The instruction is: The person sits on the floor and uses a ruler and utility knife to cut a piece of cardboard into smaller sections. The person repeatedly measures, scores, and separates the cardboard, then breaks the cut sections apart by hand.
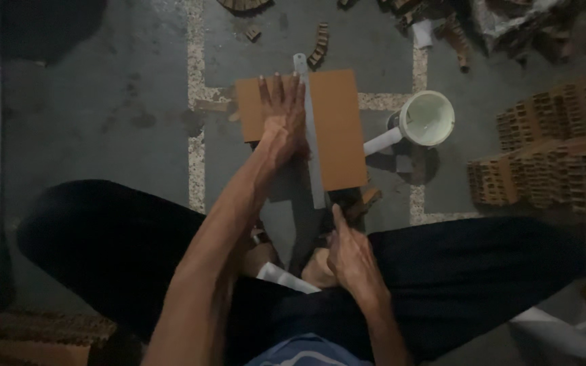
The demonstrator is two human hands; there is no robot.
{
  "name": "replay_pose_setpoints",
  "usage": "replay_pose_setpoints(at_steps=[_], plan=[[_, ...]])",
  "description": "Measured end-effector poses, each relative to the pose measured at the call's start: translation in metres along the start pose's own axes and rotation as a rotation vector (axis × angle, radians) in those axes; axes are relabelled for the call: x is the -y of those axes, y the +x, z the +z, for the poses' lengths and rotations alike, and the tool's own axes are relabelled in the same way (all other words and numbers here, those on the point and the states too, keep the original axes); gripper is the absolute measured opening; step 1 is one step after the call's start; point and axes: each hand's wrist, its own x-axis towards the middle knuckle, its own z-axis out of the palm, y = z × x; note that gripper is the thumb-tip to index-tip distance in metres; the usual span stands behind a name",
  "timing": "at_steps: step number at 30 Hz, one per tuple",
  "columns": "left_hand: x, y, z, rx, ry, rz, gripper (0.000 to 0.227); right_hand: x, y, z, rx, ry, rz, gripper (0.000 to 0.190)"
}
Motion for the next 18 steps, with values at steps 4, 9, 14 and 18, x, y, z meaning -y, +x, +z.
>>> replay_pose_setpoints(at_steps=[4,9,14,18], plan=[[-0.001,-0.013,-0.031,-0.020,-0.008,0.012,0.156,-0.007,-0.009,-0.003,-0.195,0.148,0.006,0.061],[0.003,-0.005,-0.001,-0.324,-0.023,0.023,0.122,-0.017,0.030,0.028,-0.510,0.435,-0.086,0.049],[0.008,0.014,0.013,-0.381,-0.016,0.020,0.115,-0.020,0.085,0.040,-0.630,0.343,-0.161,0.054],[0.007,0.004,0.010,-0.071,-0.052,0.041,0.149,-0.038,0.094,0.048,-0.461,0.489,-0.024,0.051]])
